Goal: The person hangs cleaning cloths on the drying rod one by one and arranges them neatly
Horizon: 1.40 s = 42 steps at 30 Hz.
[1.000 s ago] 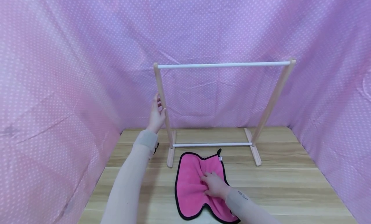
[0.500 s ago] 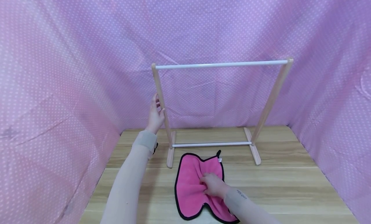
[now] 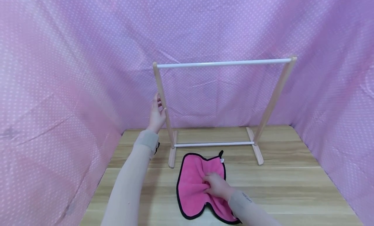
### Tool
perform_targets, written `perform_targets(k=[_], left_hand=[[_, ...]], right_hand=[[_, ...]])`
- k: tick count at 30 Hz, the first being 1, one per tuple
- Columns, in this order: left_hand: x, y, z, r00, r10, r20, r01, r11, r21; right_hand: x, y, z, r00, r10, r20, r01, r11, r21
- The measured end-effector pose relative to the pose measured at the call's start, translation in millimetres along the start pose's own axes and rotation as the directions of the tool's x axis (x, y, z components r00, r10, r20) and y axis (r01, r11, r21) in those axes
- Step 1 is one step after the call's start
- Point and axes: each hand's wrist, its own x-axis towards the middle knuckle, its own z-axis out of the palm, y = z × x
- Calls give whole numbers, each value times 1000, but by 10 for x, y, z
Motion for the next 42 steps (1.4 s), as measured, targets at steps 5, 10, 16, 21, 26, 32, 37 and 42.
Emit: perform_targets(k=[5,10,16,21,26,32,37,42], left_hand=[[21,8,6,1000,10,4,-10,1000,10],[23,12,-6,1000,3,4,-3,1000,13],[20,20,-18,1000,-1,-10,1,1000,10],[-2,33,-27,1000,0,-25,1,1000,15],[-28,28,-30,1000,-12,-26,13,1000,15],[-36,19,-13,1000,-24,-11,24,1000,1],[-23,32,6,999,-24,-26,24,1000,-1],[-16,39,21,999,-17,-31,17,1000,3]], right_hand=[[-4,13,-22,998,-35,-61,34,999,-15],[10,-4,-68,994,-52,-97,50,999,-22],[42,-49,-160,991,-49,-123,48,999,-12],[63,-83,-222,989,-43,-140,43,999,-6],[56,-114,-296,982,-65,-178,67,998,5],[52,-130,-405,965,-86,-249,88,996,-3],[86,-115,-472,945,-129,-299,124,992,-37],[135,-110,-563,927,-157,-340,149,988,-49]])
